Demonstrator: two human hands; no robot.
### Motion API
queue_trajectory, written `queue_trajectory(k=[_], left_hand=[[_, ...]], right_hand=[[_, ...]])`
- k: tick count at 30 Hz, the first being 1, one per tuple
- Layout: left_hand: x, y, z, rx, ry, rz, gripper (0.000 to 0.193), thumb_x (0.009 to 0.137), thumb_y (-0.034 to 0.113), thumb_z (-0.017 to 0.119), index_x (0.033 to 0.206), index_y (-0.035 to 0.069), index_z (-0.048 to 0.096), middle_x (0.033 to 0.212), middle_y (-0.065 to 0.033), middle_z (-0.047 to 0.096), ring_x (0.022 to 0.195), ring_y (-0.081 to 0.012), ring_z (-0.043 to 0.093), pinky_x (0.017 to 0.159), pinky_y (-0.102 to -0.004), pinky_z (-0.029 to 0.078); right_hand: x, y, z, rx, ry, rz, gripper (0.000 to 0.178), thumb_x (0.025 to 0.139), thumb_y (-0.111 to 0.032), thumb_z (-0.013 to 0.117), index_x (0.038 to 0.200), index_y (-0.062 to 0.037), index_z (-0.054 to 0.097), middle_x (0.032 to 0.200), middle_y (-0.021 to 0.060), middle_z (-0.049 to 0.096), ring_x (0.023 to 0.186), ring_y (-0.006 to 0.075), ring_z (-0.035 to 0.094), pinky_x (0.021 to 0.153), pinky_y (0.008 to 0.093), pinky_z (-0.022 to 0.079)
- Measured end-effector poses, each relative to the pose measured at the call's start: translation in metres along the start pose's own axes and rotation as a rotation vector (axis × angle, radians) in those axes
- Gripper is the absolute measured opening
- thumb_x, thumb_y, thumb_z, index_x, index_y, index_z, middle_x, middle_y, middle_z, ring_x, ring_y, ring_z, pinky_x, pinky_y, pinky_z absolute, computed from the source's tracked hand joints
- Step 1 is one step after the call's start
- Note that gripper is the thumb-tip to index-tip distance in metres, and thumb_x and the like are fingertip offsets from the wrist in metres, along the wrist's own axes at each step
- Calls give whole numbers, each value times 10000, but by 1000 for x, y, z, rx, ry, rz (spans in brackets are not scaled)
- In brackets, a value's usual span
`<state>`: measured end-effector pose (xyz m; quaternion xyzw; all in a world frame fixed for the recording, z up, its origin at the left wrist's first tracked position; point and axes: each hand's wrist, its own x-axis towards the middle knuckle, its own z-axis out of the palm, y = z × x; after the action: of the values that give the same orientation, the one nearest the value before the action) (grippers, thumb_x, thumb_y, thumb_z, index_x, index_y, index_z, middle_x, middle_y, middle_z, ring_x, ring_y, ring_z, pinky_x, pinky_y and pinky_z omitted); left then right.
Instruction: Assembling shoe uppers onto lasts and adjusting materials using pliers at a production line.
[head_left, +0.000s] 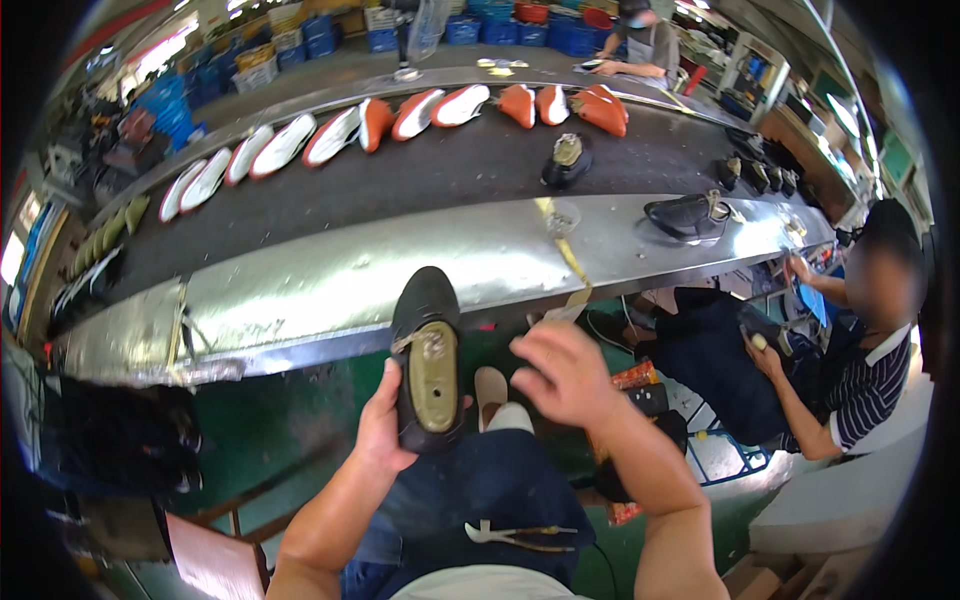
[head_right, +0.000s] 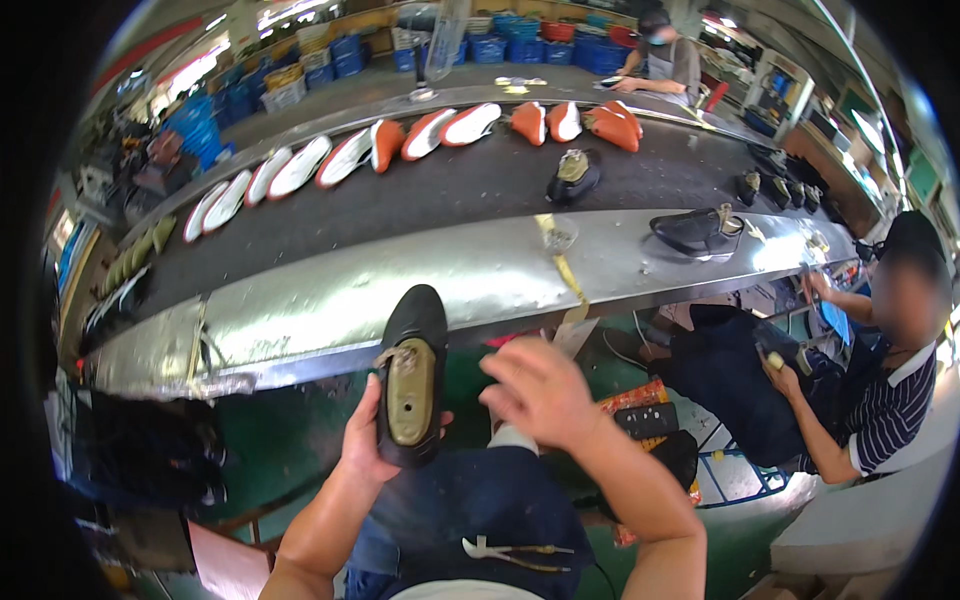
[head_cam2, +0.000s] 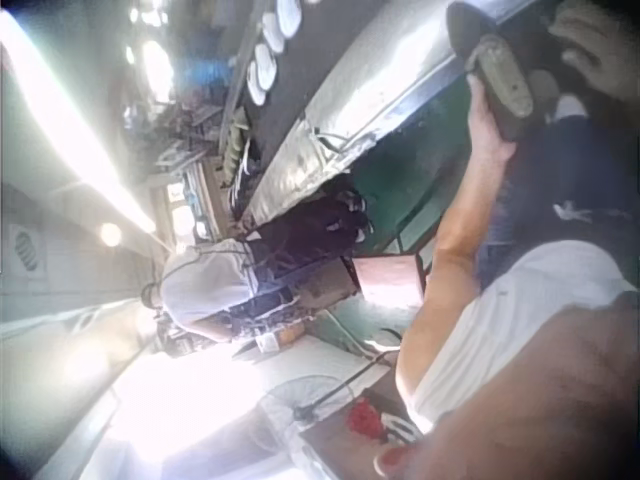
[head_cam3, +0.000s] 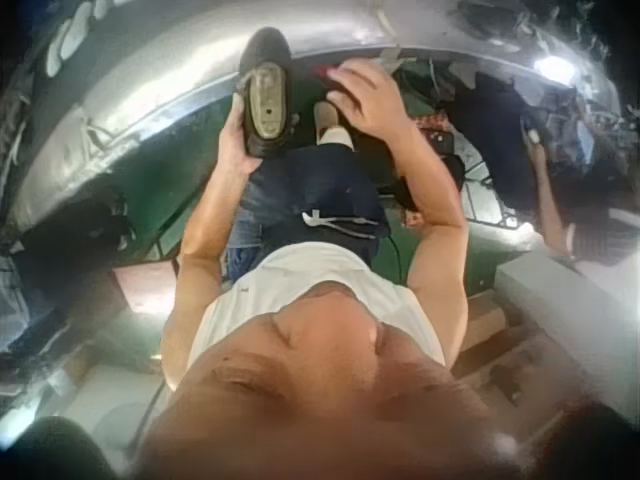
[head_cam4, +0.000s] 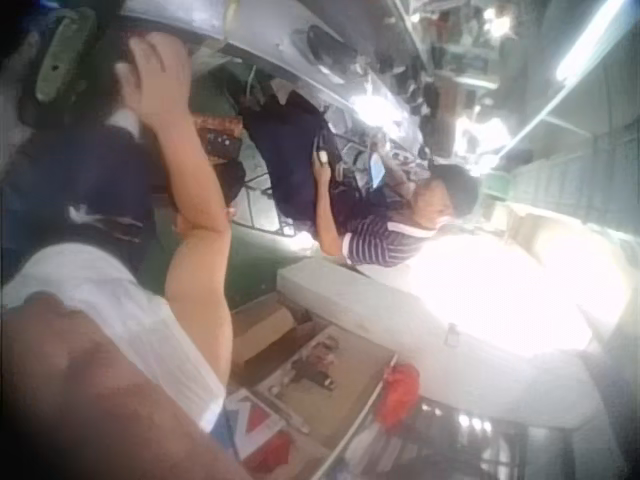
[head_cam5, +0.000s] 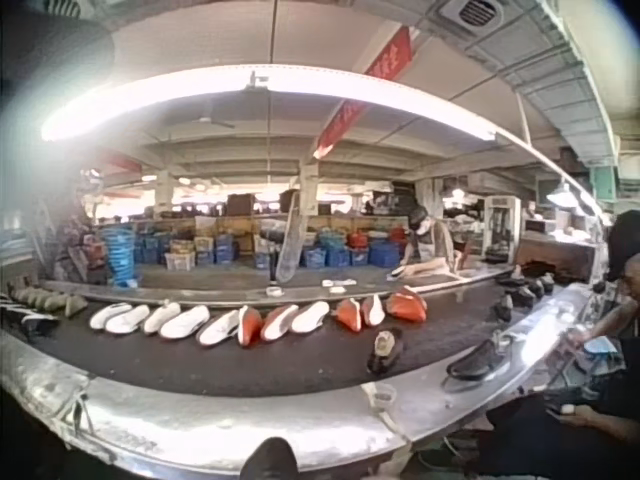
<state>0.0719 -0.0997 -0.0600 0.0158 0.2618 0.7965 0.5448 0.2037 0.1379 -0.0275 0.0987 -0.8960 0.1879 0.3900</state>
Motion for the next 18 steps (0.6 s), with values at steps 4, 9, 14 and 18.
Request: queue_trajectory(k=[4,9,14,18], left_hand=[[76,32,21,119,-60,-27,680,1056,593,372,1508,91,449,1358,-174,609,1142,-405,655,972,-501,556],[252,106,70,250,-226,-8,601,1080,520,368,1504,102,449,1425,-171,575,1201,-376,628,1018,-550,521],[437,118,108,1092,242,264,781,1039,661,356,1489,33,467,1426,-158,576,1344,-274,503,1164,-398,325],[518,70,93,1805,177,413,826,1036,611,319,1573,-14,275,1648,-216,260,1515,-421,252,1226,-466,242]], right_hand=[[-27,169,-36,-423,17,306,385,897,-237,700,1208,-20,633,1233,216,608,1150,409,585,981,494,484],[-49,274,-49,-584,-10,544,419,888,-265,699,1195,12,625,1294,191,594,1254,388,530,1069,490,407],[-49,281,-43,-508,37,554,399,867,-250,704,1165,3,622,1268,187,616,1261,400,523,1080,494,386],[-55,290,-46,-507,50,520,394,849,-225,719,1156,2,624,1258,191,622,1245,410,537,1069,502,399]])
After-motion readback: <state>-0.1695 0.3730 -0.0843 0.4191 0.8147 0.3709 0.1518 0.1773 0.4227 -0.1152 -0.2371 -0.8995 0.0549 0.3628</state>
